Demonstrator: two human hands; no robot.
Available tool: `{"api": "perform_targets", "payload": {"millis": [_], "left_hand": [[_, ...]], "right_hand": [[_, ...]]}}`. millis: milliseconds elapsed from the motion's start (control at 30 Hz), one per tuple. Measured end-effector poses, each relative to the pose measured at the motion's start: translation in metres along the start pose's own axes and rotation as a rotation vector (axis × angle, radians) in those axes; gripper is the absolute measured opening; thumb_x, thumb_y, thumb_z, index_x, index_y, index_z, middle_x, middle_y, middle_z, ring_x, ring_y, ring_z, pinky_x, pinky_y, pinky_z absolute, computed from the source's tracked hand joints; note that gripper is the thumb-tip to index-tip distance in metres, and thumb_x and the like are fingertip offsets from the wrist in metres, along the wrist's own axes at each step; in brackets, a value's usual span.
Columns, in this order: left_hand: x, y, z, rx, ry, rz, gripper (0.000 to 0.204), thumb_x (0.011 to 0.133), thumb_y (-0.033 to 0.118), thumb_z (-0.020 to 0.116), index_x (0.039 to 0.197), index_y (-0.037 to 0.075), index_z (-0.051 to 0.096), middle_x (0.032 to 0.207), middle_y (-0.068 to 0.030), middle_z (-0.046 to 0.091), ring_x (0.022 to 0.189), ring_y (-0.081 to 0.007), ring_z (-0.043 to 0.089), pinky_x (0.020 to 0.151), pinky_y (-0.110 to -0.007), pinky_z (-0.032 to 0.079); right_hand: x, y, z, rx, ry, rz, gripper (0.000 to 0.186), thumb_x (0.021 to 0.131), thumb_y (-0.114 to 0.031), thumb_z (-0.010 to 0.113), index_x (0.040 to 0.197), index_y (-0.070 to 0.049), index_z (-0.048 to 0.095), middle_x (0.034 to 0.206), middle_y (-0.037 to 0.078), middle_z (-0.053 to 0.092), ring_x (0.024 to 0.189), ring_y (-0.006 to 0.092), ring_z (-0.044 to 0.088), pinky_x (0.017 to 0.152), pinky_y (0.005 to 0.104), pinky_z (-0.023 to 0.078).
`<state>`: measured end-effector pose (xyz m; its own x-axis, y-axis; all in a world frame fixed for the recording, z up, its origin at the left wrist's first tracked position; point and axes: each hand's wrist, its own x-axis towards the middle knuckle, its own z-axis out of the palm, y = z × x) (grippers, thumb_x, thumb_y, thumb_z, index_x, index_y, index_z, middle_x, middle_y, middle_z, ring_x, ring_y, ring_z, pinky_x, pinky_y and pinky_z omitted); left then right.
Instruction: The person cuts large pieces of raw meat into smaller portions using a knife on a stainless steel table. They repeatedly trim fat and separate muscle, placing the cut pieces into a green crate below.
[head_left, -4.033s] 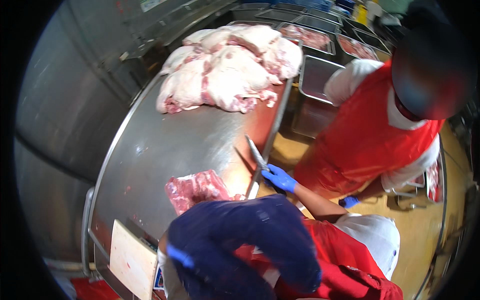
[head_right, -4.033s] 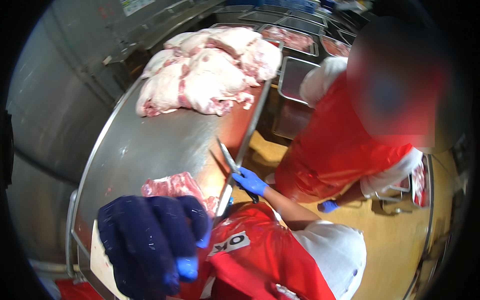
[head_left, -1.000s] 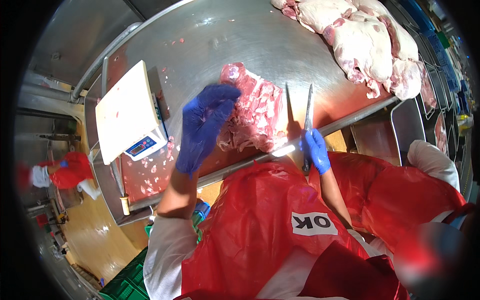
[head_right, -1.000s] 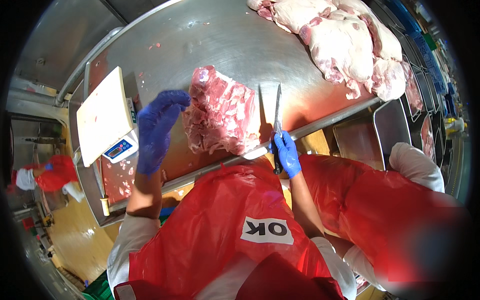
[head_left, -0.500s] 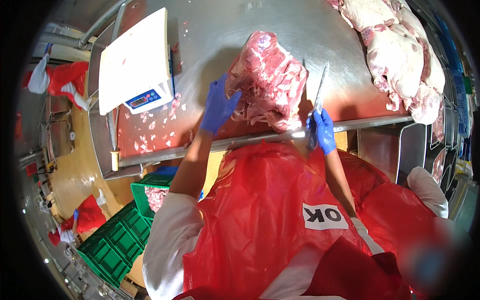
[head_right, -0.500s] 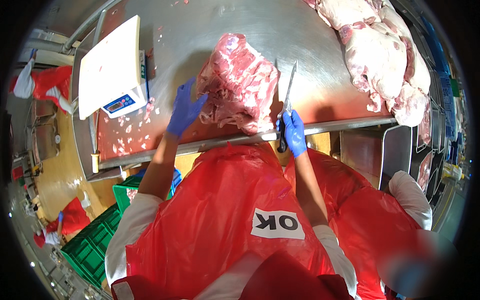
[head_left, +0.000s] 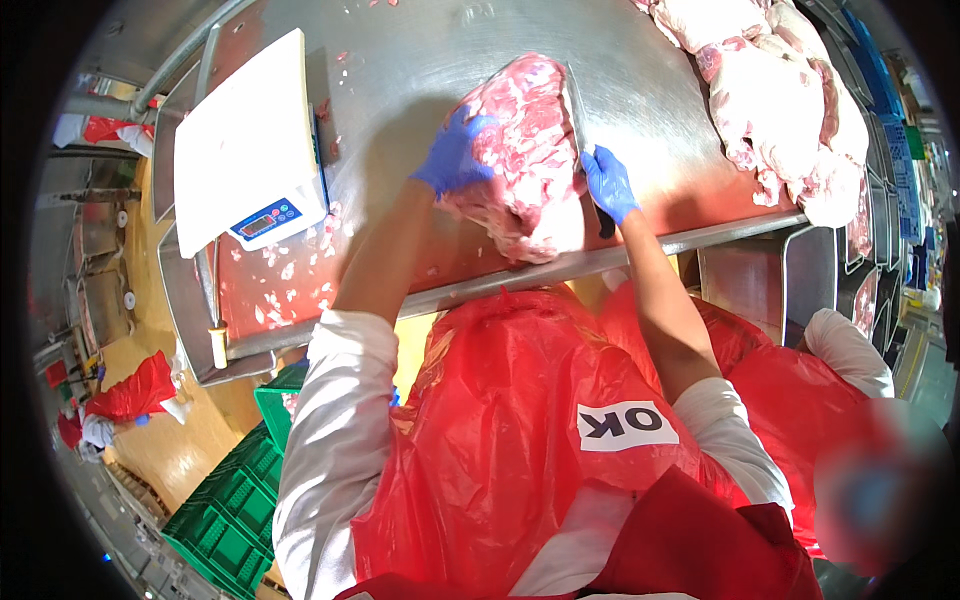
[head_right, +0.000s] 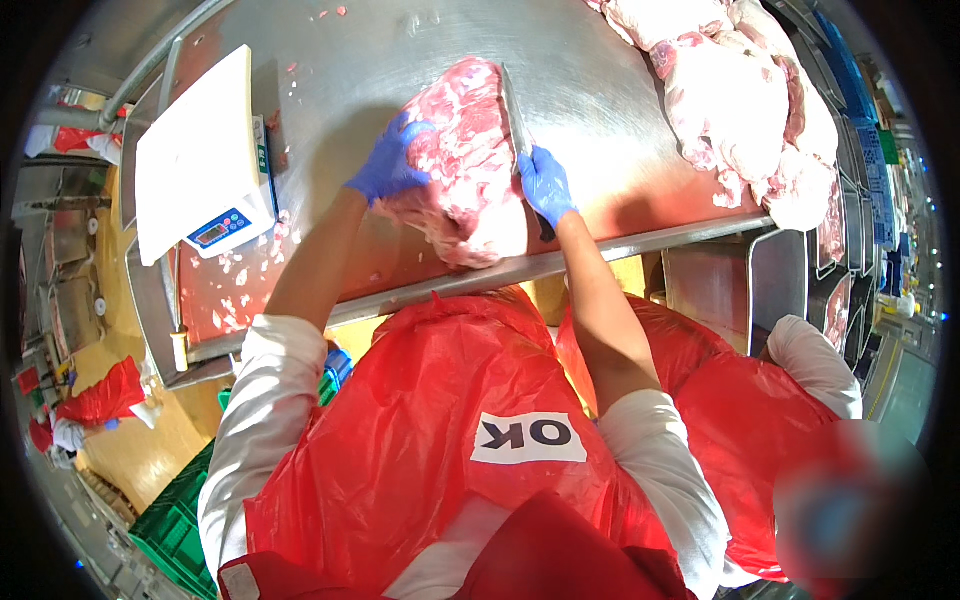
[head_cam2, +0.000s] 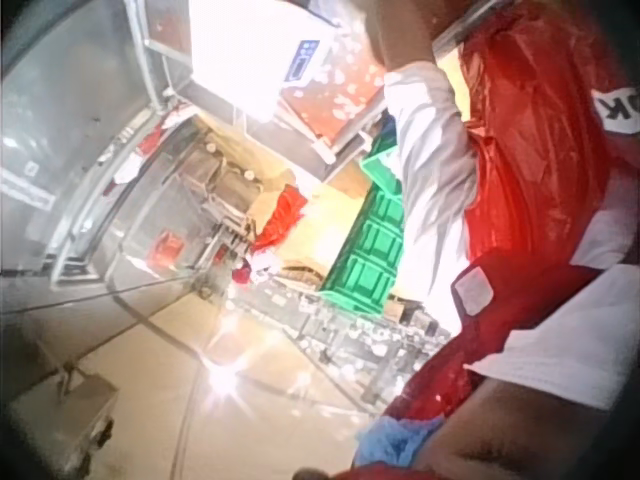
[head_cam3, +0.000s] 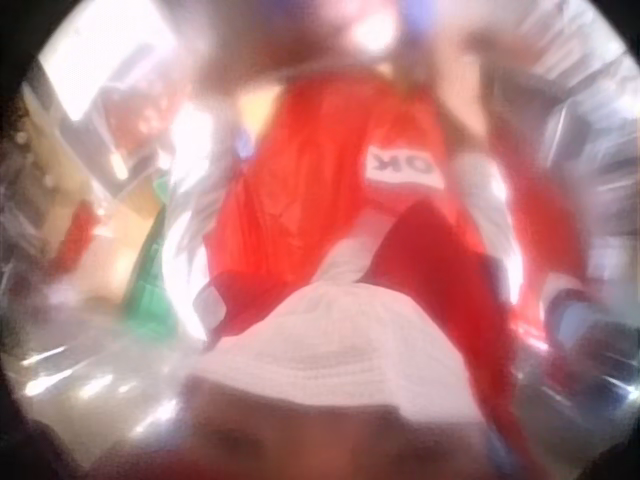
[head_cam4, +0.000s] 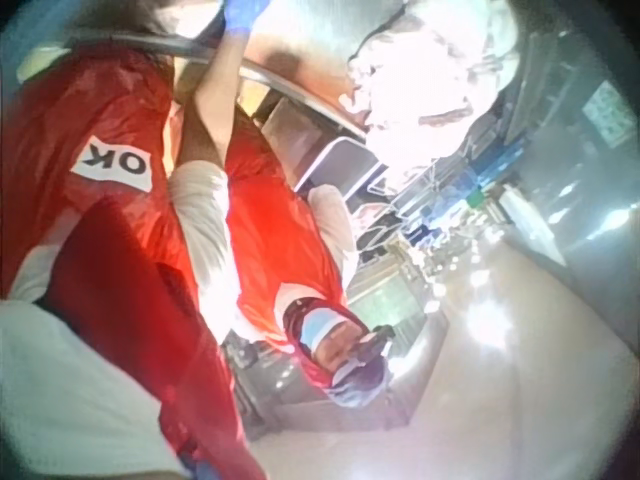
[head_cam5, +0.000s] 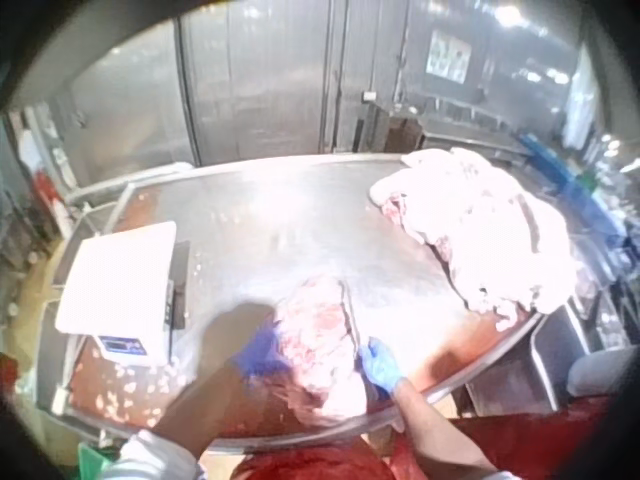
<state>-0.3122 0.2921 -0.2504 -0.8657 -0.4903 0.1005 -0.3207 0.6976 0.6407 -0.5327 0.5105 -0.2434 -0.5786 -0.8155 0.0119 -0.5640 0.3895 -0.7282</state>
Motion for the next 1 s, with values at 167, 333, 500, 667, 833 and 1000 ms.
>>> {"api": "perform_targets", "payload": {"millis": [167,333,500,667,833,1000], "left_hand": [[0.045,-0.061,-0.017,-0.433,-0.047,0.054,0.051,0.073,0.024,0.076,0.122,0.015,0.064,0.123,-0.0154,0.06,0.11,-0.0277,0.06,0.097,-0.041,0.049],[0.062,-0.085,-0.07,-0.4,0.084,-0.123,0.02,0.083,0.015,0.069,0.099,0.003,0.071,0.09,-0.0077,0.069,0.083,-0.0141,0.063,0.079,-0.028,0.052],[0.074,-0.068,-0.057,0.005,0.19,0.207,0.038,0.082,0.026,0.075,0.112,0.004,0.069,0.104,-0.0135,0.071,0.093,-0.0238,0.069,0.083,-0.036,0.056],[0.083,-0.063,-0.041,-0.08,-0.041,-0.006,0.077,0.074,0.043,0.082,0.135,0.004,0.056,0.125,-0.0231,0.063,0.117,-0.0369,0.06,0.101,-0.044,0.048],[0.08,-0.064,-0.034,-0.002,-0.04,-0.092,0.098,0.068,0.051,0.084,0.142,0.0,0.046,0.135,-0.0295,0.055,0.125,-0.0403,0.055,0.105,-0.046,0.045],[0.057,-0.028,-0.046,0.021,-0.199,-0.284,0.1,0.07,0.052,0.083,0.143,-0.003,0.043,0.144,-0.0288,0.046,0.131,-0.0388,0.05,0.108,-0.044,0.043]], "right_hand": [[-0.053,-0.001,-0.025,0.108,-0.034,0.225,0.035,0.101,-0.032,0.053,0.1,0.002,0.06,0.087,0.018,0.065,0.082,0.0253,0.062,0.079,0.0363,0.049],[-0.12,0.015,-0.04,0.299,0.111,0.36,0.028,0.106,-0.029,0.048,0.094,-0.004,0.057,0.082,0.007,0.066,0.074,0.0126,0.065,0.063,0.0276,0.054],[-0.152,-0.012,-0.026,0.5,0.161,0.575,0.025,0.105,-0.024,0.05,0.091,-0.004,0.056,0.069,0.004,0.06,0.057,0.01,0.056,0.051,0.0262,0.048],[-0.159,-0.041,-0.011,0.445,0.092,0.579,0.022,0.104,-0.022,0.051,0.093,-0.003,0.054,0.07,0.005,0.059,0.058,0.0094,0.056,0.052,0.0265,0.047],[-0.165,-0.041,0.001,0.484,0.157,0.535,0.016,0.104,-0.016,0.05,0.1,-0.001,0.054,0.075,0.006,0.062,0.06,0.0102,0.057,0.056,0.0267,0.05],[-0.168,-0.046,-0.001,0.474,0.182,0.544,0.017,0.104,-0.015,0.05,0.1,0.001,0.054,0.078,0.008,0.063,0.064,0.0119,0.06,0.06,0.0281,0.051]]}}
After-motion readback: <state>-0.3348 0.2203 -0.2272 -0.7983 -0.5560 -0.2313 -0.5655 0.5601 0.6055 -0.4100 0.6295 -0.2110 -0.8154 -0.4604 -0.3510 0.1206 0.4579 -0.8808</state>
